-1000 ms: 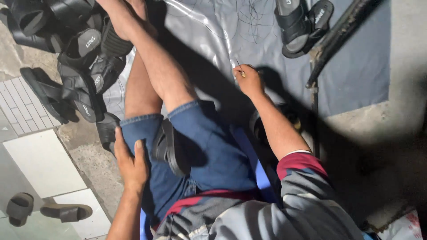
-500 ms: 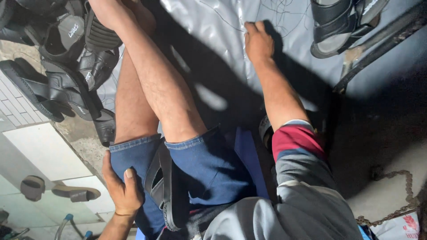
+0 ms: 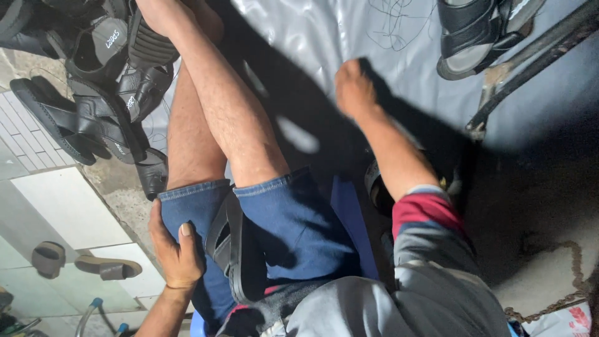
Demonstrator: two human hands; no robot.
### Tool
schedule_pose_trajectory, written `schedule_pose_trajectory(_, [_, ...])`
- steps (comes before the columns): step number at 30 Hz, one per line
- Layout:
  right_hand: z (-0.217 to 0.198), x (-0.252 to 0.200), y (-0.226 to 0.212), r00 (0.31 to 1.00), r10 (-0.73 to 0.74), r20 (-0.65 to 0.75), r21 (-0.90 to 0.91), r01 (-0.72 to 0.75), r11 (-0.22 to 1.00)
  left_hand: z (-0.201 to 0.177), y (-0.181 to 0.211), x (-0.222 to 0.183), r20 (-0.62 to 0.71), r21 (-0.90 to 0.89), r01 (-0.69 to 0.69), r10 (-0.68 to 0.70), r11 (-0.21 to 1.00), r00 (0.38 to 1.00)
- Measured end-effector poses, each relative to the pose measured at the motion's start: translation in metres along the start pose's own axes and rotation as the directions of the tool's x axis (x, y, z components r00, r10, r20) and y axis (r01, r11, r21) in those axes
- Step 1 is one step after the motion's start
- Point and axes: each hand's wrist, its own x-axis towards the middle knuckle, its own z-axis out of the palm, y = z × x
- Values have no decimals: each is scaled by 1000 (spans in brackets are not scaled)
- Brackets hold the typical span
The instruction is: The person is hand-stitching the sole of a black shoe using a needle and thread while sitting on a chair.
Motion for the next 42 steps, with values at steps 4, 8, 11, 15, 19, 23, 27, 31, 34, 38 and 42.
schedule_pose_trajectory(4, [23,-71,-18,982,-108,-157,269,148,952,0,5,-2,-42,-53,-55,53,997,998])
schedule_pose_trajectory(8, [0,-151,-43,940,240,241,576,-338,745,0,-2,-9,-58,-87,-40,35,995,998])
schedule_pose_trajectory(11, [-24,-202,-52,959,252,131,586,-280,760,1,-9,-17,-95,-112,-57,46,992,994])
schedule_pose_trajectory(15, [-85,-261,-80,915,383,131,734,-349,583,3,-18,-25,-112,-148,0,-16,989,994])
schedule_pose_trajectory(19, [-152,-304,-130,938,346,15,750,-239,617,20,-24,-46,-409,-82,-191,141,978,901])
schedule_pose_trajectory(23, [-190,-343,-196,991,61,-120,694,39,719,3,27,-94,-503,-59,-550,451,833,737])
schedule_pose_trajectory(27, [-206,-388,-266,915,-352,-197,679,386,625,-10,68,-143,-189,-293,-755,738,587,647])
schedule_pose_trajectory(31, [-210,-422,-293,792,-558,-246,707,541,456,-20,62,-168,-88,-415,-606,633,679,769])
schedule_pose_trajectory(34, [-217,-434,-292,699,-614,-367,669,657,347,-26,53,-190,204,-591,-292,490,752,847])
schedule_pose_trajectory(38, [-210,-437,-280,788,-407,-463,746,594,301,-56,45,-209,62,-435,-517,597,738,800])
schedule_pose_trajectory(42, [-221,-417,-260,706,-186,-684,687,708,165,-80,32,-219,157,-541,-438,597,718,786])
